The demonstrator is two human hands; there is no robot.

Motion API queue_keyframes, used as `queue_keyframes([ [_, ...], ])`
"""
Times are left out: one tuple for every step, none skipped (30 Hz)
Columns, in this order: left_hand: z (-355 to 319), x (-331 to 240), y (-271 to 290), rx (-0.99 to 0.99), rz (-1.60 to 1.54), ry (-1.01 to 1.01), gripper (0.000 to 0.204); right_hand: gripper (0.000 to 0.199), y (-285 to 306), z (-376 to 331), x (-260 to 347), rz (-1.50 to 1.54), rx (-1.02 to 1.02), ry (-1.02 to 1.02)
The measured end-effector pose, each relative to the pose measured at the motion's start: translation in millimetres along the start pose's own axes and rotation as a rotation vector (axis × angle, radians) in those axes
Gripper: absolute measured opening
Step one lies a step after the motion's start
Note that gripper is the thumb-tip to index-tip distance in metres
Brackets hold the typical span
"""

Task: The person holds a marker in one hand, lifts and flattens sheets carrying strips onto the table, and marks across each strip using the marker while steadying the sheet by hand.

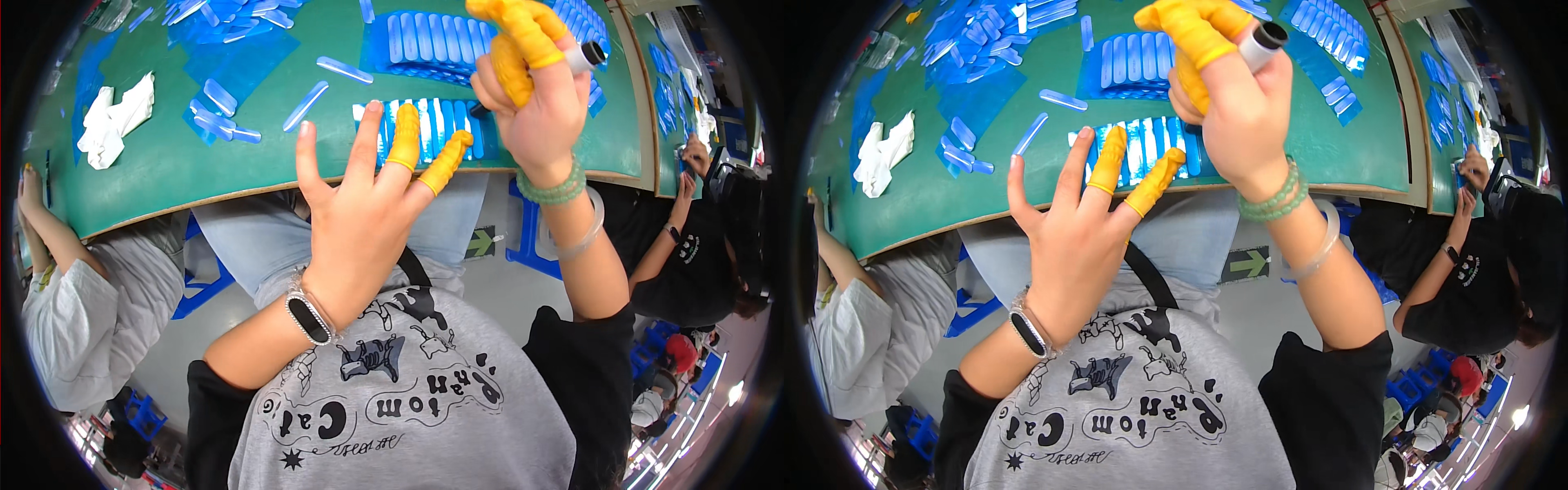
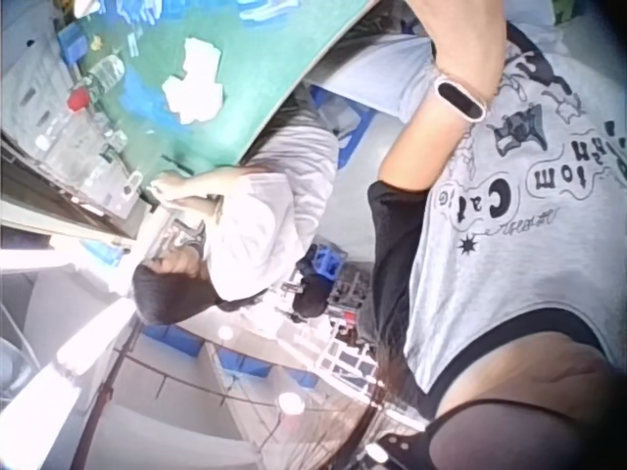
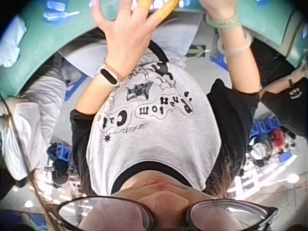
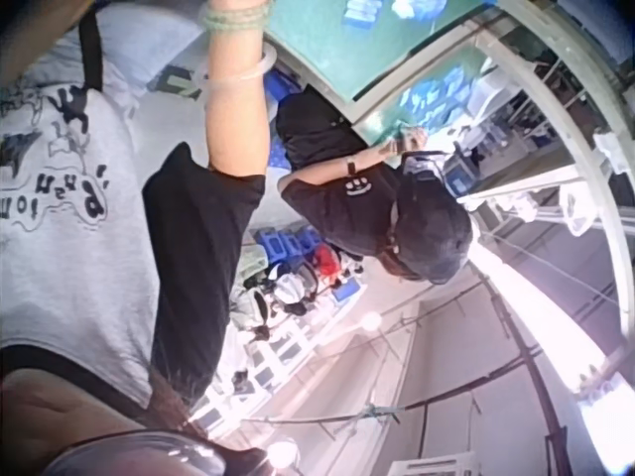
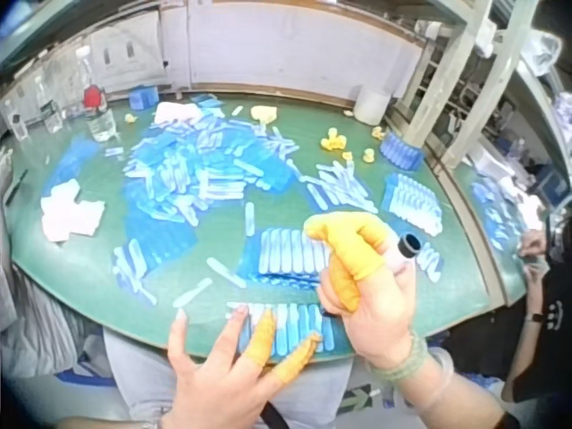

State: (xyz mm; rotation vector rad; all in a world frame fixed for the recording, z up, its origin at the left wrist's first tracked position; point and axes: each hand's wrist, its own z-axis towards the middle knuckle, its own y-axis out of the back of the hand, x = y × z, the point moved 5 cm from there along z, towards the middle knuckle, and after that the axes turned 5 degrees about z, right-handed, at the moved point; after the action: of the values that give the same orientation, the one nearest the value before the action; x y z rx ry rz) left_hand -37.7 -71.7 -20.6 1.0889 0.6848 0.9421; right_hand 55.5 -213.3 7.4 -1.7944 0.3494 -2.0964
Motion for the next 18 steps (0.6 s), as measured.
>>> queue_keyframes([
  [0, -2, 1, -0.016, 0.031, 0.006, 0.047, 0.026, 0, -3, 1, 0.002, -0.001, 0.004],
  [0, -4, 3, -0.017, 0.033, 0.003, 0.047, 0.029, -3, -9, 5, -0.09, 0.043, 0.07],
  [0, -3, 3, -0.008, 0.046, 0.0, 0.046, 0.034, -8, -15, 7, -0.177, 0.089, 0.129],
  [0, -1, 2, 0.0, 0.059, 0.002, 0.046, 0.033, -13, -28, 9, -0.191, 0.135, 0.076],
  [-1, 0, 1, 0.005, 0.063, 0.011, 0.046, 0.032, -16, -37, 8, -0.173, 0.092, 0.058],
  [0, -1, 1, 0.006, 0.053, 0.004, 0.046, 0.032, -12, -33, 10, -0.154, 0.1, 0.068],
  [-1, -2, 2, 0.011, 0.043, -0.007, 0.046, 0.032, -8, -27, 10, -0.132, 0.101, 0.076],
  [-2, -1, 2, 0.013, 0.04, -0.014, 0.046, 0.032, -9, -13, 7, -0.102, 0.095, 0.091],
  [-1, 0, 1, -0.013, 0.063, -0.019, 0.046, 0.031, -9, 3, 5, -0.078, 0.092, 0.106],
  [0, -1, 0, -0.04, 0.086, -0.025, 0.047, 0.028, 0, 8, -1, 0.005, 0.032, -0.009],
  [0, -3, 1, -0.045, 0.077, -0.03, 0.047, 0.028, 1, 3, 0, -0.005, 0.027, -0.006],
  [0, -1, -1, -0.032, 0.074, -0.023, 0.047, 0.025, -3, -3, 0, -0.024, 0.05, 0.078],
  [-2, 0, -2, -0.016, 0.073, -0.013, 0.047, 0.024, -7, -12, 2, -0.04, 0.074, 0.161],
  [-2, 2, -1, -0.015, 0.08, -0.005, 0.047, 0.025, -6, -23, 4, 0.0, 0.166, 0.048],
  [-1, 0, 0, 0.001, 0.076, -0.002, 0.047, 0.025, -7, -37, 4, -0.006, 0.168, 0.051],
  [-2, -1, 0, 0.023, 0.076, 0.001, 0.047, 0.026, -4, -53, -5, -0.051, 0.082, -0.015],
  [-3, -3, -1, 0.024, 0.077, 0.0, 0.047, 0.027, 1, -65, -12, -0.095, -0.005, -0.079],
  [-2, -7, 1, 0.022, 0.065, -0.007, 0.047, 0.029, 3, -73, 0, 0.06, -0.018, -0.005],
])
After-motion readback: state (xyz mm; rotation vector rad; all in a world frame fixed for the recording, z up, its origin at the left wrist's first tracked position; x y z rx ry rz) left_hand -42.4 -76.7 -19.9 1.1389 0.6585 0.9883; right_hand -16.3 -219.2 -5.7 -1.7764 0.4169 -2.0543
